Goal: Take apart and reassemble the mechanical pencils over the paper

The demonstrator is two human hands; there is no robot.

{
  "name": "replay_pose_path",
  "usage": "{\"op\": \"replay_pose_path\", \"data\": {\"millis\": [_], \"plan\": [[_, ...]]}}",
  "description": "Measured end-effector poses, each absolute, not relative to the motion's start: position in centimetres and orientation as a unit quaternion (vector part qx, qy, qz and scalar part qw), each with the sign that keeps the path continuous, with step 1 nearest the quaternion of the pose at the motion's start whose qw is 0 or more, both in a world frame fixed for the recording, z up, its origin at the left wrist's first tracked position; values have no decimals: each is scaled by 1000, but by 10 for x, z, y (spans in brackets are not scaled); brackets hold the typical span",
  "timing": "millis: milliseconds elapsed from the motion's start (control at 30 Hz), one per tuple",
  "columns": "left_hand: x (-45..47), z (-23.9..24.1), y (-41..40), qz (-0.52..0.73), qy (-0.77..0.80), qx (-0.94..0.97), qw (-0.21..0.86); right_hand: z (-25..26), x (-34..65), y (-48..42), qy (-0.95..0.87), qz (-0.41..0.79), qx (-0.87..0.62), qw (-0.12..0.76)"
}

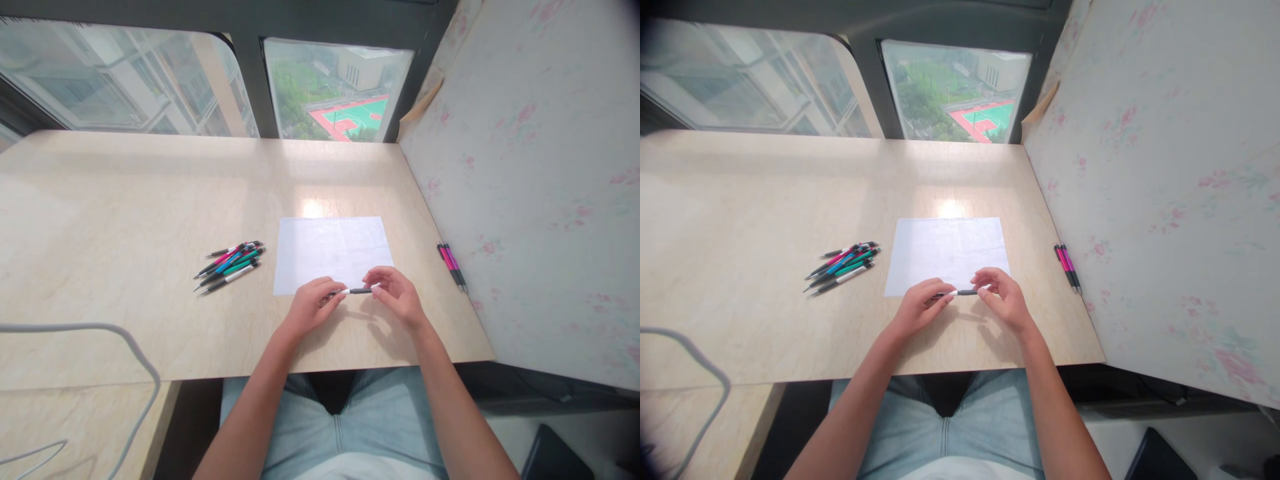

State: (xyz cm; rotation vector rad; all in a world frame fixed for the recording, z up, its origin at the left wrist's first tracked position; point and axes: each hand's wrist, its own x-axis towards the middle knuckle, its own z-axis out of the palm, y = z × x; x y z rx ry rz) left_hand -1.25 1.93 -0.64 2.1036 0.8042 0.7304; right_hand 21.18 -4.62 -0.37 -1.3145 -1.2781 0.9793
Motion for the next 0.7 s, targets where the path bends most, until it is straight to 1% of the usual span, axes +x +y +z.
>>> {"op": "replay_pose_path", "data": {"millis": [133,200,400,467,600,700], "plan": [[-11,-8,19,291,315,825,369,12,217,-40,-618,332,-614,363],[-11,-9,20,296,320,825,361,19,216,-37,-652,294,-618,325],[-11,-11,21,305,330,820,354,25,216,-35,-696,272,-556,364],[-11,-12,20,301,326,820,360,25,215,-36,-707,275,-554,344],[-12,-12,20,283,324,824,368,28,214,-38,-716,272,-582,274],[-12,-11,21,283,326,824,367,32,215,-39,-728,255,-583,255]]}}
